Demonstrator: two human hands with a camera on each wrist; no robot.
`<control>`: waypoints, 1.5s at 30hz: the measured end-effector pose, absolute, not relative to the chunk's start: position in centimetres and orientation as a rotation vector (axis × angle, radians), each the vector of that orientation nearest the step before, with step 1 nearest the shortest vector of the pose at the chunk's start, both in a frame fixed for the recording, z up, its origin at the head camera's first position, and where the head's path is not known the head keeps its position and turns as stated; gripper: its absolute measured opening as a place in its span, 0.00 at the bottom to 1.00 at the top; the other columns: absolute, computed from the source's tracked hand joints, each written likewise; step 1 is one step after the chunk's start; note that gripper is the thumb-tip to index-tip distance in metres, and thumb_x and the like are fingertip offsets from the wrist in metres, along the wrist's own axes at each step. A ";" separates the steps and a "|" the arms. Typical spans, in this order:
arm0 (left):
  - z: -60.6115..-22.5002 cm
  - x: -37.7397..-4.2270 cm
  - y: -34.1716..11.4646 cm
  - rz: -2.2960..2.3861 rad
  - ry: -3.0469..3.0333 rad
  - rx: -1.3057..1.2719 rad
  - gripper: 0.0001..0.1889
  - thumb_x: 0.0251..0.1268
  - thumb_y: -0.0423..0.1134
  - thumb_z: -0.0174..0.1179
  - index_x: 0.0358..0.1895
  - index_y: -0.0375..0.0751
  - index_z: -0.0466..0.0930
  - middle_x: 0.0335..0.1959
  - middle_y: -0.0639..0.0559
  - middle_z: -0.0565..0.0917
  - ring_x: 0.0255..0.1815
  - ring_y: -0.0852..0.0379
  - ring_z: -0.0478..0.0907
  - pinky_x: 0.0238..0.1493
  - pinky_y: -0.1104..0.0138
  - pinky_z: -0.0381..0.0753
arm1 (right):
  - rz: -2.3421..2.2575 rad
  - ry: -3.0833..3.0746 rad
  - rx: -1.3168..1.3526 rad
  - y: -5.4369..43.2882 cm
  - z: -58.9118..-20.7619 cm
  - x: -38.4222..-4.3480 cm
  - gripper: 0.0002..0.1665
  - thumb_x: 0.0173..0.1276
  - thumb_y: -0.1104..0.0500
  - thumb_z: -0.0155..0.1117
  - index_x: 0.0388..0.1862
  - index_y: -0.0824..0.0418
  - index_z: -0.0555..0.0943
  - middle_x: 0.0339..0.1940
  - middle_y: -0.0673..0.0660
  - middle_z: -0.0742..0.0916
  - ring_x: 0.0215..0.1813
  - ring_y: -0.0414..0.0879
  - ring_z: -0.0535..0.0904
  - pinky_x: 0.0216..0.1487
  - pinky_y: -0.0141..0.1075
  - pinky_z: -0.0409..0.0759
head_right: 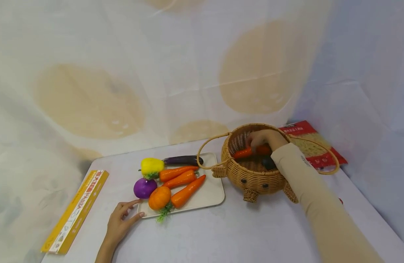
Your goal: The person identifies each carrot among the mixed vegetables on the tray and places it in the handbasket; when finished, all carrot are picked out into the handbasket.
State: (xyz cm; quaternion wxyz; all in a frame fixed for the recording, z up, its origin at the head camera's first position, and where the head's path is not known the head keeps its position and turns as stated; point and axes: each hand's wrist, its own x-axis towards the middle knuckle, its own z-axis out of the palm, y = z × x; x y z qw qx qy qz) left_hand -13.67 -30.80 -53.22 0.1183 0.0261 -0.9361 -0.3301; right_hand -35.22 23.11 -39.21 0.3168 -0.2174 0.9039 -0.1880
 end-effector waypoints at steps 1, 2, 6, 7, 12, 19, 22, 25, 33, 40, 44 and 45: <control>-53.2 -13.6 -30.8 -0.966 -2.744 0.083 0.24 0.49 0.53 0.76 0.53 0.60 0.86 0.38 0.55 0.77 0.36 0.59 0.66 0.39 0.66 0.63 | -0.473 2.379 -0.560 23.0 -39.3 -35.1 0.18 0.54 0.67 0.65 0.46 0.65 0.80 0.50 0.63 0.76 0.46 0.53 0.69 0.41 0.40 0.72; -53.2 -13.4 -30.9 -0.964 -2.749 0.092 0.24 0.49 0.53 0.76 0.53 0.60 0.86 0.38 0.55 0.77 0.36 0.59 0.66 0.39 0.66 0.63 | -0.452 2.376 -0.554 22.8 -39.3 -35.1 0.17 0.54 0.67 0.65 0.45 0.65 0.79 0.50 0.63 0.76 0.46 0.53 0.69 0.41 0.39 0.72; -53.2 -13.0 -31.1 -0.967 -2.747 0.105 0.23 0.50 0.53 0.76 0.53 0.61 0.85 0.38 0.55 0.77 0.36 0.59 0.65 0.39 0.65 0.62 | -0.403 2.363 -0.505 22.1 -39.6 -35.0 0.18 0.58 0.68 0.66 0.48 0.67 0.76 0.50 0.63 0.76 0.47 0.53 0.71 0.44 0.41 0.74; -53.2 -12.8 -31.1 -0.971 -2.745 0.107 0.23 0.50 0.53 0.76 0.53 0.61 0.86 0.38 0.55 0.77 0.36 0.59 0.65 0.39 0.65 0.62 | -0.394 2.360 -0.490 22.0 -39.6 -35.0 0.20 0.58 0.67 0.67 0.50 0.68 0.75 0.51 0.64 0.76 0.49 0.54 0.71 0.45 0.42 0.75; -53.2 -12.2 -31.4 -0.982 -2.732 0.122 0.23 0.49 0.51 0.77 0.52 0.62 0.86 0.38 0.56 0.76 0.35 0.59 0.66 0.39 0.66 0.62 | -0.336 2.354 -0.456 21.3 -39.5 -34.6 0.32 0.57 0.63 0.73 0.59 0.69 0.72 0.56 0.65 0.78 0.55 0.57 0.74 0.52 0.49 0.78; -53.4 -12.4 -31.7 -0.995 -2.713 0.123 0.23 0.50 0.51 0.76 0.53 0.62 0.85 0.38 0.56 0.77 0.37 0.59 0.66 0.40 0.66 0.63 | -0.365 2.393 -0.499 20.7 -38.7 -35.0 0.30 0.57 0.59 0.73 0.57 0.68 0.76 0.54 0.64 0.79 0.53 0.57 0.75 0.52 0.50 0.78; -53.5 -12.9 -31.8 -0.997 -2.713 0.126 0.23 0.49 0.52 0.76 0.53 0.62 0.85 0.38 0.55 0.77 0.37 0.58 0.67 0.40 0.65 0.63 | -0.412 2.427 -0.577 20.5 -38.2 -35.5 0.26 0.59 0.59 0.70 0.54 0.70 0.78 0.51 0.64 0.82 0.51 0.56 0.78 0.52 0.51 0.79; -53.7 -13.3 -31.8 -1.008 -2.728 0.131 0.24 0.49 0.53 0.76 0.53 0.62 0.85 0.38 0.55 0.77 0.38 0.58 0.67 0.41 0.65 0.64 | -0.434 2.452 -0.637 20.1 -36.8 -35.6 0.26 0.61 0.56 0.70 0.53 0.71 0.79 0.51 0.66 0.82 0.50 0.57 0.79 0.52 0.53 0.78; -53.5 -14.3 -31.8 -0.982 -2.736 0.129 0.24 0.49 0.53 0.76 0.53 0.61 0.85 0.38 0.55 0.76 0.38 0.57 0.67 0.41 0.63 0.65 | -0.512 2.526 -0.776 17.6 -31.3 -33.5 0.18 0.65 0.53 0.69 0.42 0.68 0.81 0.42 0.62 0.84 0.40 0.51 0.77 0.42 0.46 0.78; -53.4 -15.2 -31.6 -0.983 -2.725 0.085 0.24 0.50 0.53 0.75 0.55 0.61 0.85 0.39 0.54 0.77 0.38 0.57 0.68 0.41 0.64 0.65 | -0.578 2.731 -0.848 13.4 -30.2 -28.6 0.25 0.67 0.47 0.67 0.51 0.66 0.81 0.44 0.61 0.87 0.43 0.53 0.83 0.45 0.49 0.80; -53.3 -15.8 -31.1 -1.004 -2.714 0.059 0.24 0.50 0.53 0.75 0.54 0.62 0.85 0.38 0.53 0.77 0.38 0.56 0.68 0.41 0.63 0.65 | -0.594 2.787 -0.886 10.6 -31.6 -25.6 0.26 0.66 0.44 0.67 0.53 0.63 0.81 0.41 0.58 0.87 0.40 0.49 0.83 0.41 0.44 0.80; -53.3 -15.9 -31.0 -1.009 -2.712 0.055 0.24 0.50 0.53 0.76 0.54 0.62 0.85 0.38 0.54 0.77 0.38 0.56 0.68 0.41 0.63 0.64 | -0.603 2.787 -0.905 9.9 -32.1 -25.0 0.26 0.66 0.44 0.68 0.53 0.62 0.81 0.41 0.58 0.87 0.39 0.48 0.82 0.39 0.42 0.80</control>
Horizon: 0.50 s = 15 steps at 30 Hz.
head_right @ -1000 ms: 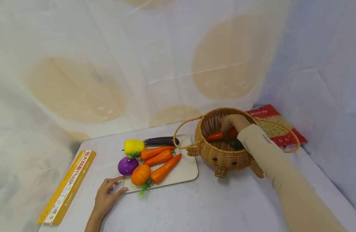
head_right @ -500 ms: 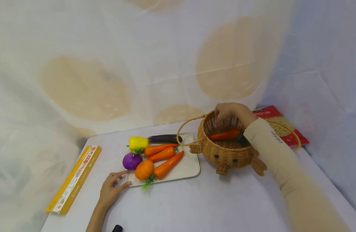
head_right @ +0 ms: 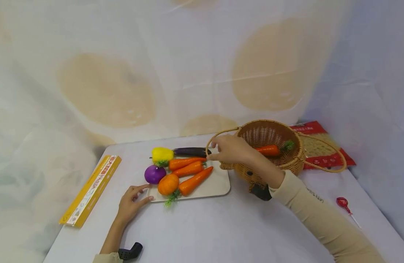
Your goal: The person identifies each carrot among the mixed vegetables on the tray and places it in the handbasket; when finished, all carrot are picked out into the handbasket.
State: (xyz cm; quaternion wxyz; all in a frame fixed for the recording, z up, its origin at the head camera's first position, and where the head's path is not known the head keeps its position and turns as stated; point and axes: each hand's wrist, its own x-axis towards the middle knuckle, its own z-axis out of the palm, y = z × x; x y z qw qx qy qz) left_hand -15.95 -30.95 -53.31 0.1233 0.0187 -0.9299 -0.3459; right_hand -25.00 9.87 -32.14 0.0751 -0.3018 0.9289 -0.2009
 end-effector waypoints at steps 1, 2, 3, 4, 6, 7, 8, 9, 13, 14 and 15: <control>-53.3 -16.2 -30.8 -1.014 -2.711 0.050 0.24 0.50 0.53 0.76 0.54 0.63 0.85 0.38 0.54 0.77 0.38 0.56 0.68 0.41 0.63 0.64 | -0.612 2.782 -0.922 9.2 -32.9 -24.4 0.26 0.66 0.44 0.68 0.53 0.62 0.82 0.41 0.58 0.87 0.39 0.48 0.82 0.39 0.42 0.80; -53.3 -16.4 -30.7 -1.017 -2.710 0.046 0.24 0.50 0.53 0.75 0.54 0.63 0.85 0.38 0.54 0.77 0.37 0.56 0.68 0.41 0.63 0.64 | -0.628 2.775 -0.937 8.6 -33.8 -23.9 0.26 0.65 0.44 0.68 0.53 0.62 0.81 0.42 0.58 0.87 0.40 0.48 0.82 0.39 0.41 0.80; -53.3 -16.6 -30.5 -1.017 -2.713 0.042 0.24 0.50 0.54 0.75 0.54 0.64 0.84 0.38 0.54 0.77 0.37 0.56 0.68 0.41 0.63 0.64 | -0.642 2.767 -0.954 8.0 -34.9 -23.5 0.27 0.65 0.44 0.68 0.54 0.62 0.81 0.44 0.59 0.86 0.40 0.48 0.82 0.39 0.41 0.80; -53.3 -16.7 -30.4 -1.019 -2.717 0.040 0.24 0.50 0.54 0.75 0.54 0.64 0.84 0.38 0.55 0.77 0.37 0.57 0.67 0.41 0.63 0.64 | -0.657 2.753 -0.962 7.4 -36.0 -23.1 0.28 0.66 0.44 0.68 0.56 0.62 0.81 0.47 0.60 0.86 0.42 0.49 0.82 0.41 0.42 0.81; -53.5 -17.0 -30.1 -1.029 -2.720 0.033 0.24 0.50 0.54 0.75 0.54 0.64 0.84 0.38 0.55 0.77 0.37 0.57 0.67 0.41 0.63 0.63 | -0.703 2.721 -0.935 6.2 -38.5 -22.3 0.29 0.65 0.45 0.69 0.58 0.61 0.80 0.53 0.61 0.84 0.45 0.51 0.82 0.43 0.45 0.81; -53.5 -17.1 -30.0 -1.037 -2.723 0.028 0.24 0.50 0.54 0.75 0.54 0.64 0.85 0.38 0.55 0.76 0.37 0.57 0.67 0.41 0.63 0.63 | -0.726 2.704 -0.903 5.6 -39.7 -21.9 0.29 0.65 0.46 0.69 0.60 0.61 0.79 0.56 0.62 0.83 0.47 0.52 0.82 0.44 0.47 0.81; -53.6 -17.2 -29.8 -1.045 -2.728 0.026 0.24 0.50 0.55 0.75 0.54 0.64 0.85 0.38 0.55 0.76 0.37 0.57 0.67 0.41 0.64 0.63 | -0.745 2.698 -0.877 5.1 -40.9 -21.6 0.30 0.65 0.45 0.69 0.61 0.60 0.79 0.57 0.62 0.83 0.47 0.52 0.81 0.44 0.48 0.81; -53.7 -17.2 -29.6 -1.052 -2.731 0.026 0.24 0.50 0.55 0.75 0.54 0.64 0.85 0.37 0.56 0.76 0.37 0.57 0.67 0.41 0.64 0.63 | -0.758 2.699 -0.848 4.6 -42.0 -21.3 0.31 0.65 0.45 0.69 0.62 0.60 0.78 0.58 0.62 0.82 0.48 0.53 0.81 0.44 0.49 0.81; -54.0 -17.2 -29.0 -1.057 -2.730 0.023 0.24 0.50 0.55 0.75 0.53 0.64 0.85 0.37 0.56 0.76 0.37 0.57 0.67 0.40 0.64 0.63 | -0.790 2.748 -0.763 2.9 -45.0 -20.4 0.30 0.64 0.43 0.70 0.61 0.57 0.80 0.51 0.64 0.82 0.36 0.51 0.77 0.34 0.45 0.79; -54.1 -17.2 -28.9 -1.053 -2.727 0.025 0.24 0.50 0.55 0.75 0.53 0.64 0.85 0.37 0.56 0.76 0.37 0.57 0.67 0.40 0.64 0.63 | -0.781 2.774 -0.765 2.6 -45.5 -20.2 0.31 0.64 0.42 0.70 0.61 0.57 0.80 0.49 0.64 0.81 0.34 0.50 0.75 0.32 0.44 0.77; -54.1 -17.2 -28.9 -1.049 -2.721 0.026 0.24 0.49 0.55 0.75 0.53 0.64 0.85 0.37 0.56 0.76 0.37 0.57 0.67 0.40 0.64 0.63 | -0.777 2.796 -0.766 2.4 -45.9 -20.1 0.31 0.64 0.42 0.70 0.61 0.56 0.80 0.48 0.65 0.80 0.33 0.49 0.74 0.30 0.43 0.76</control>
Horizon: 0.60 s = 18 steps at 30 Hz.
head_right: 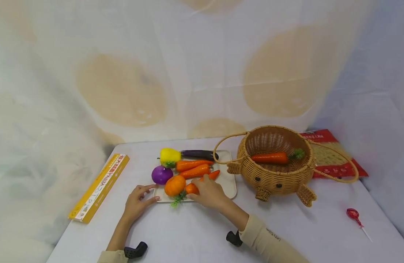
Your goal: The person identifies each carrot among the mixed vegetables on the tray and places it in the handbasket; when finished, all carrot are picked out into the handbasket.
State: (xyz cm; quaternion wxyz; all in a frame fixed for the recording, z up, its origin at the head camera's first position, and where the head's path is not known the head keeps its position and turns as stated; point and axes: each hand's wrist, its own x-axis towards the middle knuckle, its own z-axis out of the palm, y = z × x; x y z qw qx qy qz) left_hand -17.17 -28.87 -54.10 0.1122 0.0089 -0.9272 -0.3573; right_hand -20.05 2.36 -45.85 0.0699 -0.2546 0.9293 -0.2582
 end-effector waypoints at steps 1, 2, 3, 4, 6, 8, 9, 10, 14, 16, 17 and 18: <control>-54.1 -17.2 -28.8 -1.043 -2.720 0.024 0.24 0.49 0.55 0.75 0.53 0.63 0.85 0.37 0.55 0.76 0.37 0.57 0.67 0.40 0.64 0.63 | -0.769 2.812 -0.764 2.2 -46.1 -19.9 0.31 0.63 0.41 0.70 0.60 0.56 0.80 0.46 0.65 0.79 0.31 0.49 0.72 0.29 0.42 0.75; -54.1 -17.2 -28.8 -1.040 -2.716 0.020 0.24 0.49 0.54 0.75 0.53 0.63 0.85 0.37 0.55 0.77 0.37 0.57 0.67 0.40 0.64 0.64 | -0.754 2.830 -0.766 2.1 -46.4 -19.8 0.31 0.63 0.41 0.70 0.61 0.55 0.80 0.45 0.65 0.79 0.32 0.49 0.72 0.28 0.41 0.75; -54.1 -17.2 -28.8 -1.038 -2.715 0.017 0.24 0.49 0.54 0.75 0.53 0.63 0.85 0.37 0.56 0.77 0.37 0.57 0.67 0.40 0.64 0.64 | -0.743 2.844 -0.760 2.0 -46.5 -19.7 0.32 0.63 0.40 0.70 0.61 0.54 0.79 0.45 0.65 0.78 0.33 0.49 0.72 0.28 0.42 0.75; -54.1 -17.2 -28.8 -1.040 -2.711 0.013 0.24 0.49 0.54 0.75 0.53 0.63 0.85 0.37 0.55 0.77 0.37 0.57 0.68 0.40 0.64 0.64 | -0.729 2.852 -0.748 2.0 -46.7 -19.6 0.33 0.63 0.39 0.69 0.62 0.53 0.79 0.46 0.66 0.78 0.34 0.50 0.72 0.28 0.43 0.76; -54.0 -17.2 -28.8 -1.041 -2.710 0.006 0.24 0.49 0.54 0.76 0.53 0.63 0.85 0.37 0.56 0.77 0.37 0.57 0.68 0.41 0.64 0.65 | -0.715 2.863 -0.715 2.0 -46.8 -19.5 0.34 0.63 0.37 0.68 0.63 0.51 0.78 0.48 0.68 0.78 0.38 0.53 0.74 0.29 0.45 0.77; -54.0 -17.2 -28.8 -1.033 -2.709 0.002 0.24 0.49 0.54 0.76 0.53 0.63 0.85 0.37 0.56 0.77 0.37 0.58 0.68 0.41 0.64 0.65 | -0.699 2.877 -0.681 1.9 -46.8 -19.4 0.35 0.64 0.35 0.66 0.64 0.50 0.77 0.51 0.70 0.77 0.42 0.56 0.75 0.30 0.48 0.78; -54.1 -17.2 -28.8 -1.029 -2.710 0.005 0.24 0.48 0.54 0.76 0.53 0.63 0.85 0.37 0.56 0.77 0.37 0.58 0.68 0.41 0.64 0.65 | -0.696 2.885 -0.664 1.9 -46.8 -19.3 0.35 0.64 0.34 0.65 0.65 0.50 0.77 0.53 0.71 0.77 0.44 0.58 0.75 0.31 0.49 0.78; -54.1 -17.2 -28.8 -1.028 -2.708 0.007 0.24 0.48 0.54 0.76 0.53 0.63 0.85 0.37 0.56 0.77 0.37 0.58 0.68 0.41 0.64 0.65 | -0.685 2.893 -0.642 1.9 -46.9 -19.3 0.35 0.65 0.34 0.63 0.65 0.50 0.76 0.54 0.72 0.76 0.46 0.59 0.76 0.31 0.50 0.78; -54.1 -17.2 -28.9 -1.033 -2.705 0.013 0.24 0.48 0.54 0.76 0.53 0.63 0.85 0.37 0.55 0.77 0.37 0.57 0.68 0.41 0.64 0.65 | -0.634 2.936 -0.523 1.9 -46.9 -19.3 0.35 0.68 0.32 0.58 0.66 0.50 0.76 0.56 0.72 0.75 0.51 0.63 0.75 0.35 0.53 0.77; -54.2 -17.2 -28.9 -1.033 -2.708 0.012 0.24 0.49 0.54 0.76 0.53 0.63 0.85 0.37 0.56 0.77 0.37 0.58 0.68 0.41 0.64 0.65 | -0.606 2.956 -0.454 2.0 -46.9 -19.4 0.34 0.69 0.31 0.56 0.65 0.49 0.76 0.57 0.73 0.74 0.52 0.65 0.74 0.37 0.55 0.77; -54.2 -17.2 -28.9 -1.030 -2.709 0.010 0.24 0.49 0.55 0.75 0.53 0.63 0.85 0.37 0.56 0.77 0.37 0.58 0.68 0.41 0.64 0.65 | -0.592 2.967 -0.421 2.1 -46.9 -19.4 0.34 0.69 0.31 0.55 0.65 0.49 0.76 0.57 0.73 0.74 0.52 0.65 0.74 0.38 0.56 0.77; -54.3 -17.2 -29.0 -1.028 -2.709 0.011 0.24 0.49 0.54 0.75 0.53 0.63 0.85 0.37 0.56 0.77 0.37 0.58 0.68 0.41 0.64 0.65 | -0.585 2.981 -0.396 2.2 -47.0 -19.4 0.34 0.69 0.31 0.55 0.64 0.50 0.76 0.58 0.73 0.74 0.53 0.66 0.75 0.39 0.56 0.78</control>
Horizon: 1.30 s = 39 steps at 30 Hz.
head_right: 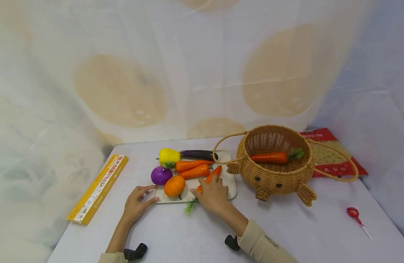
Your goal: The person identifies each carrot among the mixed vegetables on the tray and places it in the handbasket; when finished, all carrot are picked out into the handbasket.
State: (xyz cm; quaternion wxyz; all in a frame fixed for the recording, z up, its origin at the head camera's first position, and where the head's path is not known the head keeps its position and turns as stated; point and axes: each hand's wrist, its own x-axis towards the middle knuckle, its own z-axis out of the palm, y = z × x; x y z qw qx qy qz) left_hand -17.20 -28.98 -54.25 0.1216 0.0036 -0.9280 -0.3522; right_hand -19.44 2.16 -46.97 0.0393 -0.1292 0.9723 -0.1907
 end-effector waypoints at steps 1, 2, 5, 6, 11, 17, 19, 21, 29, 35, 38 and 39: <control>-54.3 -17.2 -29.0 -1.023 -2.711 0.011 0.24 0.49 0.55 0.75 0.53 0.63 0.85 0.37 0.56 0.77 0.37 0.58 0.68 0.40 0.64 0.65 | -0.573 2.995 -0.374 2.3 -47.0 -19.5 0.34 0.69 0.31 0.55 0.64 0.50 0.76 0.57 0.74 0.75 0.53 0.66 0.75 0.39 0.57 0.78; -54.3 -17.2 -28.9 -1.025 -2.713 0.013 0.24 0.49 0.54 0.75 0.53 0.63 0.85 0.37 0.56 0.77 0.37 0.58 0.68 0.41 0.64 0.65 | -0.559 3.009 -0.357 2.5 -47.1 -19.5 0.34 0.69 0.31 0.55 0.63 0.50 0.77 0.57 0.74 0.75 0.52 0.66 0.75 0.38 0.57 0.78; -54.3 -17.1 -28.9 -1.028 -2.721 0.016 0.24 0.50 0.55 0.75 0.53 0.63 0.85 0.37 0.56 0.77 0.37 0.58 0.68 0.40 0.64 0.66 | -0.506 3.052 -0.333 3.0 -47.2 -19.4 0.34 0.68 0.34 0.60 0.65 0.51 0.76 0.52 0.75 0.76 0.48 0.65 0.76 0.35 0.54 0.79; -54.3 -17.1 -28.9 -1.035 -2.723 0.018 0.23 0.50 0.55 0.75 0.53 0.63 0.85 0.37 0.56 0.77 0.37 0.57 0.68 0.41 0.64 0.66 | -0.492 3.067 -0.340 3.1 -47.3 -19.4 0.33 0.67 0.36 0.62 0.65 0.51 0.76 0.50 0.75 0.77 0.46 0.64 0.77 0.33 0.53 0.79; -54.2 -17.0 -28.9 -1.053 -2.723 0.029 0.23 0.50 0.55 0.75 0.53 0.63 0.85 0.37 0.56 0.76 0.37 0.57 0.68 0.41 0.64 0.65 | -0.472 3.127 -0.378 3.8 -47.7 -19.6 0.32 0.64 0.46 0.69 0.64 0.56 0.76 0.41 0.71 0.79 0.34 0.59 0.78 0.26 0.47 0.76; -54.1 -16.9 -29.0 -1.046 -2.732 0.031 0.24 0.50 0.55 0.75 0.53 0.63 0.85 0.37 0.56 0.76 0.37 0.57 0.68 0.41 0.64 0.65 | -0.624 3.146 -0.290 4.8 -47.7 -19.9 0.30 0.57 0.51 0.73 0.53 0.64 0.72 0.30 0.64 0.79 0.28 0.55 0.76 0.23 0.46 0.74; -54.1 -17.0 -29.0 -1.042 -2.734 0.032 0.24 0.50 0.55 0.75 0.53 0.64 0.85 0.37 0.56 0.76 0.37 0.57 0.68 0.41 0.64 0.65 | -0.682 3.145 -0.244 5.2 -47.7 -19.8 0.29 0.57 0.52 0.72 0.50 0.65 0.72 0.29 0.62 0.78 0.28 0.55 0.76 0.23 0.46 0.73; -54.2 -17.0 -29.0 -1.037 -2.730 0.025 0.24 0.50 0.55 0.75 0.53 0.63 0.85 0.37 0.56 0.76 0.37 0.57 0.68 0.41 0.64 0.65 | -0.741 3.155 -0.207 5.7 -47.7 -19.6 0.30 0.56 0.51 0.72 0.51 0.67 0.73 0.29 0.61 0.79 0.29 0.54 0.76 0.24 0.45 0.72; -54.2 -17.2 -29.0 -1.012 -2.713 0.006 0.24 0.49 0.53 0.76 0.53 0.62 0.85 0.37 0.55 0.77 0.37 0.57 0.68 0.40 0.64 0.65 | -1.025 3.025 -0.137 7.6 -47.1 -18.5 0.35 0.57 0.54 0.70 0.60 0.72 0.75 0.42 0.64 0.82 0.37 0.52 0.77 0.35 0.45 0.74; -54.1 -17.2 -29.0 -1.040 -2.729 0.027 0.24 0.50 0.53 0.75 0.54 0.62 0.85 0.38 0.54 0.77 0.38 0.57 0.68 0.41 0.64 0.65 | -1.245 2.912 -0.158 9.2 -46.1 -17.9 0.32 0.56 0.58 0.70 0.61 0.67 0.78 0.50 0.63 0.83 0.44 0.51 0.77 0.43 0.43 0.72; -54.1 -17.3 -29.0 -1.056 -2.729 0.035 0.24 0.50 0.53 0.76 0.54 0.62 0.85 0.39 0.54 0.77 0.38 0.56 0.69 0.42 0.63 0.65 | -1.366 2.893 -0.216 9.9 -45.5 -17.7 0.30 0.55 0.60 0.72 0.58 0.65 0.81 0.51 0.62 0.84 0.44 0.52 0.77 0.42 0.40 0.68; -54.1 -17.3 -29.0 -1.063 -2.728 0.036 0.24 0.50 0.53 0.76 0.54 0.62 0.85 0.39 0.53 0.77 0.39 0.55 0.69 0.42 0.63 0.65 | -1.394 2.888 -0.235 10.1 -45.3 -17.7 0.30 0.54 0.61 0.72 0.58 0.65 0.81 0.53 0.62 0.84 0.45 0.52 0.77 0.43 0.40 0.68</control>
